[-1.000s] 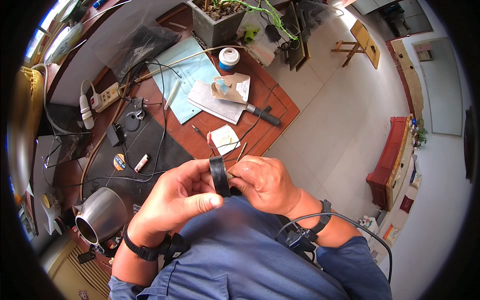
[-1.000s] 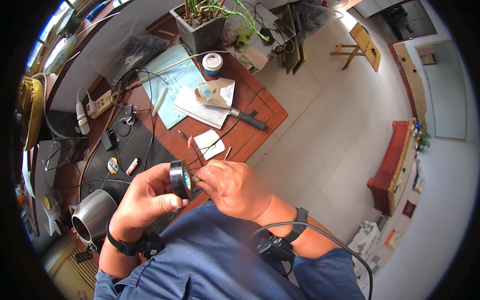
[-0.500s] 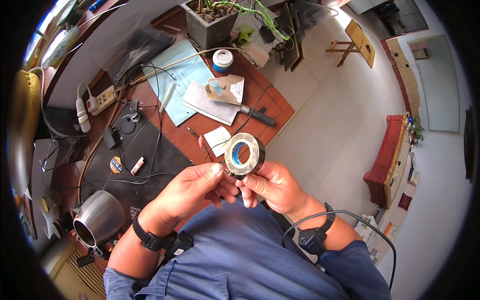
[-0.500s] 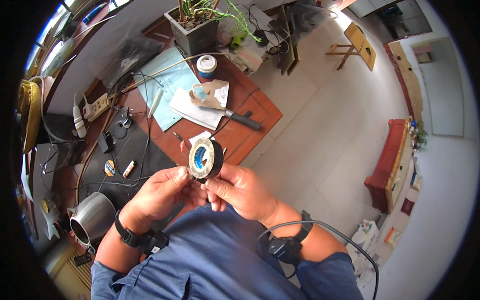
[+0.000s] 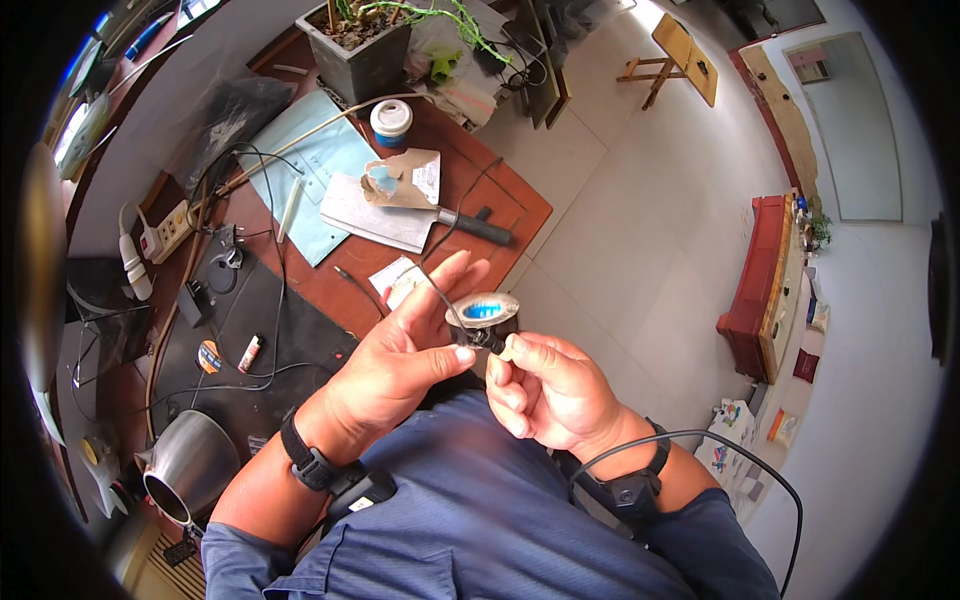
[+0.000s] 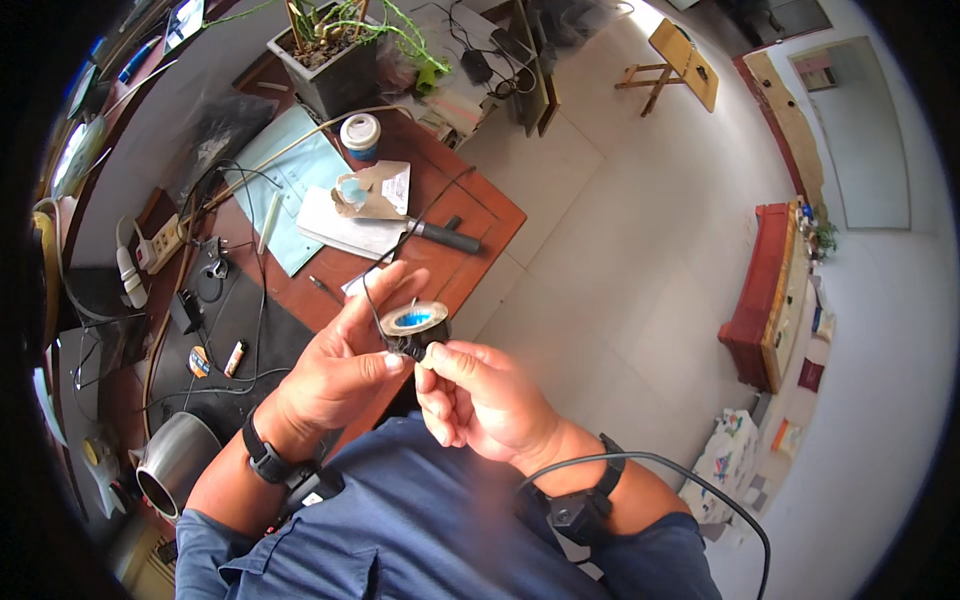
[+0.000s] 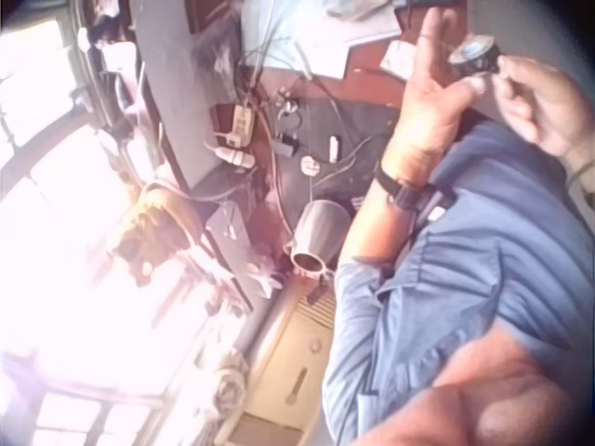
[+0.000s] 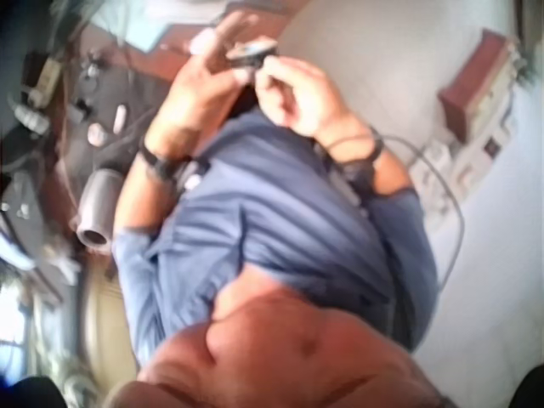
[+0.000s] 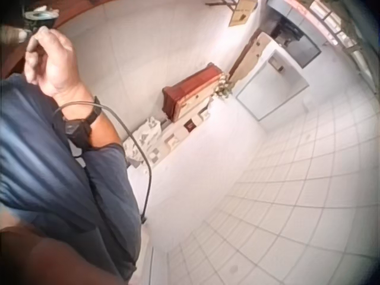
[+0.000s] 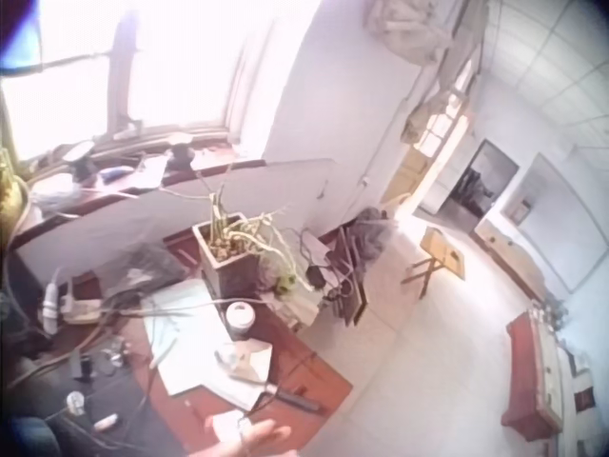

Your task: The person walks from an outdoor area into a room and sits at a workbench. They pick up a wire and a roll of electrical tape, then wrap the tape around a section of the wire. After finishing, they place the tape on the table and pick up a kettle.

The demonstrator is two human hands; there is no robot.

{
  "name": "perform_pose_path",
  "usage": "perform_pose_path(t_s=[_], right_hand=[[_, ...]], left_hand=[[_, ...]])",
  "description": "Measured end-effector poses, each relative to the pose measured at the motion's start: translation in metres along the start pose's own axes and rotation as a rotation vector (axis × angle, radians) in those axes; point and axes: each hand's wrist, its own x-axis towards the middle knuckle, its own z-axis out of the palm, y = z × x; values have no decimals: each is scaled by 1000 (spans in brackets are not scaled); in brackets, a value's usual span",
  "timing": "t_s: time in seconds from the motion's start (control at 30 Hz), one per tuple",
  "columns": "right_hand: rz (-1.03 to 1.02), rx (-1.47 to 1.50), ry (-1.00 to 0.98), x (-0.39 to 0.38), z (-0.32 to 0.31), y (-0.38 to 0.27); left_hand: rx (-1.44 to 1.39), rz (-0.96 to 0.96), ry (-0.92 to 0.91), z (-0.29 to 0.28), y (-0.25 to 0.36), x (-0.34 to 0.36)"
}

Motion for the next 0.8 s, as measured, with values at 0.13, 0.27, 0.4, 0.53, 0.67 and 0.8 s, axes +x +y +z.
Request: perform_pose_path(t_s=[0.13, 0.27, 0.4, 0.53, 0.67, 0.8], right_hand=[[9, 30, 15, -3, -1, -3], [25, 36, 22, -4, 0, -5], [47, 16, -8, -4, -3, -8], [60, 13, -40, -2, -6, -4], [35, -42, -4, -1, -4, 3], [-34, -101, -1, 2, -6, 3]], left_hand=[[123, -20, -53, 6, 9, 4], [118, -137, -53, 6, 19, 2], [161, -189, -18, 4, 24, 0], [332, -97, -74, 0, 22, -1], [582, 1, -175, -12, 26, -3], [596, -27, -165, -13, 31, -12]])
